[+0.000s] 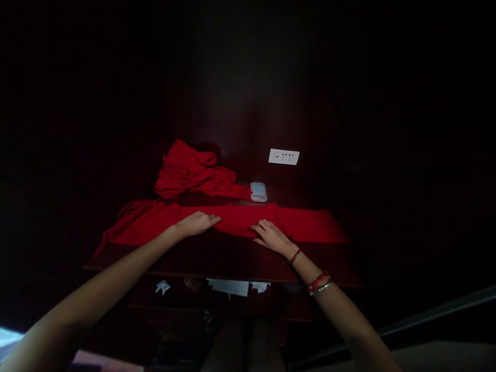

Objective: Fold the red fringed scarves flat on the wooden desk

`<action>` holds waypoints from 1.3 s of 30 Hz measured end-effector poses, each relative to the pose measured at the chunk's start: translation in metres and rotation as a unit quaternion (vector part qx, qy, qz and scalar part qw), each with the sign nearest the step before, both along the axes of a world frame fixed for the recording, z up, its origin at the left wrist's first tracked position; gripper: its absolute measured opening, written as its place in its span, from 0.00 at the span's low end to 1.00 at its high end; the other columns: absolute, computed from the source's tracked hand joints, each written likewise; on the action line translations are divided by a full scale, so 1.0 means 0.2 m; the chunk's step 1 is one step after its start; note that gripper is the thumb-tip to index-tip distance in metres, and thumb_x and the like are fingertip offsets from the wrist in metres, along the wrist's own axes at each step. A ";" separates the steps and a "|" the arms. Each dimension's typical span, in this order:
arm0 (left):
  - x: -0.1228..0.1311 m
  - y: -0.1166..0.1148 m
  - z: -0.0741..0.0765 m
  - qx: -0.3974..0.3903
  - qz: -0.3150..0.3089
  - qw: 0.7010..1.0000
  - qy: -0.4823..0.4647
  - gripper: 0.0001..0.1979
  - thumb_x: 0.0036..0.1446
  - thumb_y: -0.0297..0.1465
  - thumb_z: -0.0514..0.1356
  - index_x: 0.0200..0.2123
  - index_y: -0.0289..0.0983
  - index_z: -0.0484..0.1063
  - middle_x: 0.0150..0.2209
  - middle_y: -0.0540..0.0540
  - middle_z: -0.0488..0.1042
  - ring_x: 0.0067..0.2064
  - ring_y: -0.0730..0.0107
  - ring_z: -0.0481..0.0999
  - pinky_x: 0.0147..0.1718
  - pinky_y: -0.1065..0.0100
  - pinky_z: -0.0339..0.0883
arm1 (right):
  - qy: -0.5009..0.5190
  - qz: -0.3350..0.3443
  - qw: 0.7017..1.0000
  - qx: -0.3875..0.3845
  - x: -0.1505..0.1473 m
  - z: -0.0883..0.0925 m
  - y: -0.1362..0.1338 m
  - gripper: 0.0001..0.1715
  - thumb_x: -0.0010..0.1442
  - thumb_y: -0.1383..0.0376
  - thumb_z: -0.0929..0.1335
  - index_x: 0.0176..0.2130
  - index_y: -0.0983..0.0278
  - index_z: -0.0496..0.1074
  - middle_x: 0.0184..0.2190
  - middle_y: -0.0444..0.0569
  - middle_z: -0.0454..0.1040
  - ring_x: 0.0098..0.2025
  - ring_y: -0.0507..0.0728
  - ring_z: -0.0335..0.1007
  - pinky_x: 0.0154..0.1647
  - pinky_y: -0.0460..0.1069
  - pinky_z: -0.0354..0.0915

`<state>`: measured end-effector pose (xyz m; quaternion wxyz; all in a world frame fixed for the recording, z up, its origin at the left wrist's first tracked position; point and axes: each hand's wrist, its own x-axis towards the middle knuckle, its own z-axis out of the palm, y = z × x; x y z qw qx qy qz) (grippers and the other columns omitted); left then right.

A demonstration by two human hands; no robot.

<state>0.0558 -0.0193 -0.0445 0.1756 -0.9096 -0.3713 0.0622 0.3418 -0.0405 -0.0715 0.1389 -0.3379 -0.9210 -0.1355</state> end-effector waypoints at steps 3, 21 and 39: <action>-0.03 0.00 0.04 0.008 0.006 1.000 0.006 0.17 0.50 0.19 0.45 0.43 0.35 0.60 0.30 0.43 0.71 0.31 0.68 0.71 0.30 0.70 0.61 | -0.018 -0.011 1.000 0.020 -0.02 -0.02 0.01 0.18 0.54 0.65 0.60 0.46 0.65 0.59 0.37 0.52 0.63 0.42 0.56 0.59 0.44 0.52 0.57; -0.03 0.13 0.19 -0.035 -0.006 0.988 -0.151 0.14 0.56 0.31 0.44 0.39 0.34 0.65 0.35 0.45 0.67 0.38 0.71 0.67 0.39 0.72 0.58 | 0.023 -0.167 0.986 0.016 -0.22 -0.03 -0.01 0.19 0.57 0.69 0.55 0.49 0.65 0.55 0.38 0.57 0.63 0.41 0.60 0.57 0.42 0.54 0.55; 0.00 -0.23 -0.05 -0.004 0.025 0.999 -0.022 0.13 0.57 0.28 0.44 0.34 0.33 0.67 0.28 0.41 0.70 0.31 0.67 0.70 0.32 0.67 0.62 | -0.037 -0.073 0.996 -0.045 -0.03 -0.05 -0.10 0.13 0.56 0.72 0.58 0.40 0.66 0.66 0.37 0.52 0.70 0.40 0.54 0.65 0.41 0.47 0.58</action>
